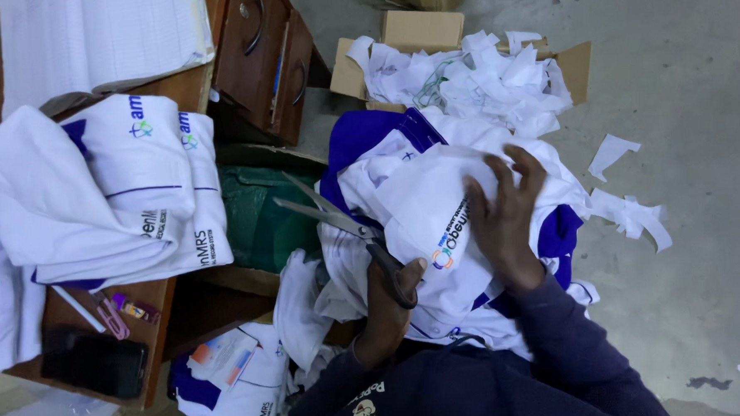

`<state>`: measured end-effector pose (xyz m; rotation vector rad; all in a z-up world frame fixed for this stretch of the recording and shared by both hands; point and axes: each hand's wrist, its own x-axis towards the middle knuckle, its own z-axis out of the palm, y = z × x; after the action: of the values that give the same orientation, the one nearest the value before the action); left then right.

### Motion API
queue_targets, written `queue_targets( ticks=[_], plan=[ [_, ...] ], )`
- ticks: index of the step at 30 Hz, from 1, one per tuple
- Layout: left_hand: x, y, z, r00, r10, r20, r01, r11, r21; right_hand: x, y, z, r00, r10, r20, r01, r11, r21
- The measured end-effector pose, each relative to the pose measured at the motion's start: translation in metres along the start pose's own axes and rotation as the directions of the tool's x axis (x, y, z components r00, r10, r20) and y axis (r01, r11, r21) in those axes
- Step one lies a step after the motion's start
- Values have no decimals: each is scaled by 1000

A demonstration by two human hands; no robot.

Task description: The person uses large shears to cut a white and purple polo shirt into strips. They hold the shirt with one hand and cut with the other, repeatedly trimming the fabric and dropping the cut pieces into a cardboard box on the floor.

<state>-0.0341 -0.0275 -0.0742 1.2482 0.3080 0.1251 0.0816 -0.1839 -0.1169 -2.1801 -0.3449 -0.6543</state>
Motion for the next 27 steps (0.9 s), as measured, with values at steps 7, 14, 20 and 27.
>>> queue_targets(
  ticks=[7, 14, 20, 27],
  plan=[
    [16, 5, -24, 987, 81, 135, -135, 880, 455, -67, -62, -43, 894, 6, 448, -112, 971, 210],
    [24, 52, 0, 899, -75, 431, -97, 926, 364, -76, -53, -44, 943, 6, 333, -80, 975, 208],
    [8, 83, -28, 787, -414, 457, -20, 723, 690, -56, -37, -55, 817, 328, 475, -548, 701, 457],
    [-16, -43, -180, 962, 181, 203, -236, 182, 955, -54, -6, -45, 750, 536, 387, -587, 271, 763]
  ],
)
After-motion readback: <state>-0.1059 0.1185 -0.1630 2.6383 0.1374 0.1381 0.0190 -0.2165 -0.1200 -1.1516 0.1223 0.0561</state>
